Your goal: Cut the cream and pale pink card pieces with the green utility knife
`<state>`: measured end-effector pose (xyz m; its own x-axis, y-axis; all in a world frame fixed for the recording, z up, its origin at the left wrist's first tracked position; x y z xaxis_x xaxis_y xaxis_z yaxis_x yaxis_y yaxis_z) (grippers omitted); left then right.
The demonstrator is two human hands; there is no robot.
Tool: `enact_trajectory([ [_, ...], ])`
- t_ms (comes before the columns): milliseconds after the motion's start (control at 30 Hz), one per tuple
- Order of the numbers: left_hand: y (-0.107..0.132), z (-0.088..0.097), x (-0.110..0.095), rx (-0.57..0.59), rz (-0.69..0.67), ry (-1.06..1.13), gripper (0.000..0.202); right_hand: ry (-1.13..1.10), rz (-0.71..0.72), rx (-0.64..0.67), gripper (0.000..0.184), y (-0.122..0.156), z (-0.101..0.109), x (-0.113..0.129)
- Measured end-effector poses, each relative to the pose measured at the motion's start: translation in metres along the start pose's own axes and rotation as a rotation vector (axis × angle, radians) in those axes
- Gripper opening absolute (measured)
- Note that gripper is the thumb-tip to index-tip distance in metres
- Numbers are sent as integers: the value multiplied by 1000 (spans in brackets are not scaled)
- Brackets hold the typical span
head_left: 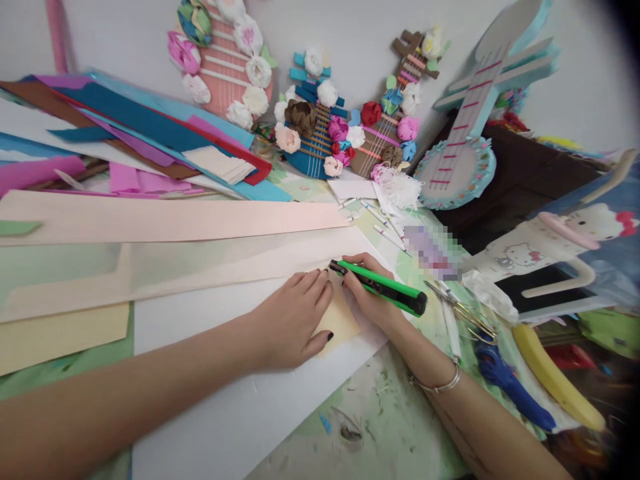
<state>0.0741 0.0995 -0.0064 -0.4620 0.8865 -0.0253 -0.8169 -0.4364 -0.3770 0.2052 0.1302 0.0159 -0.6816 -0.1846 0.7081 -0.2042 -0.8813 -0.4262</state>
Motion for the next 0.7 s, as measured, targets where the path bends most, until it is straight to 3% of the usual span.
enact_trajectory([
  [700, -1, 1, 0, 17, 5, 11, 69, 53, 114, -22, 13, 8, 3, 8],
])
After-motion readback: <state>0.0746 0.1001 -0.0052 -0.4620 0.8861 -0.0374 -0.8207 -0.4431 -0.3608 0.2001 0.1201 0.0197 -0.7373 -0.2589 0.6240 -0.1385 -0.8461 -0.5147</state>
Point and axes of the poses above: each hand's wrist, its own y-axis away from the middle knuckle, its own z-axis out of the back of the hand, x = y × z, the point moved 8 cm from there along -y, towards the middle knuckle, and after that the axes turned 12 degrees about -x, right-handed, at the moved point
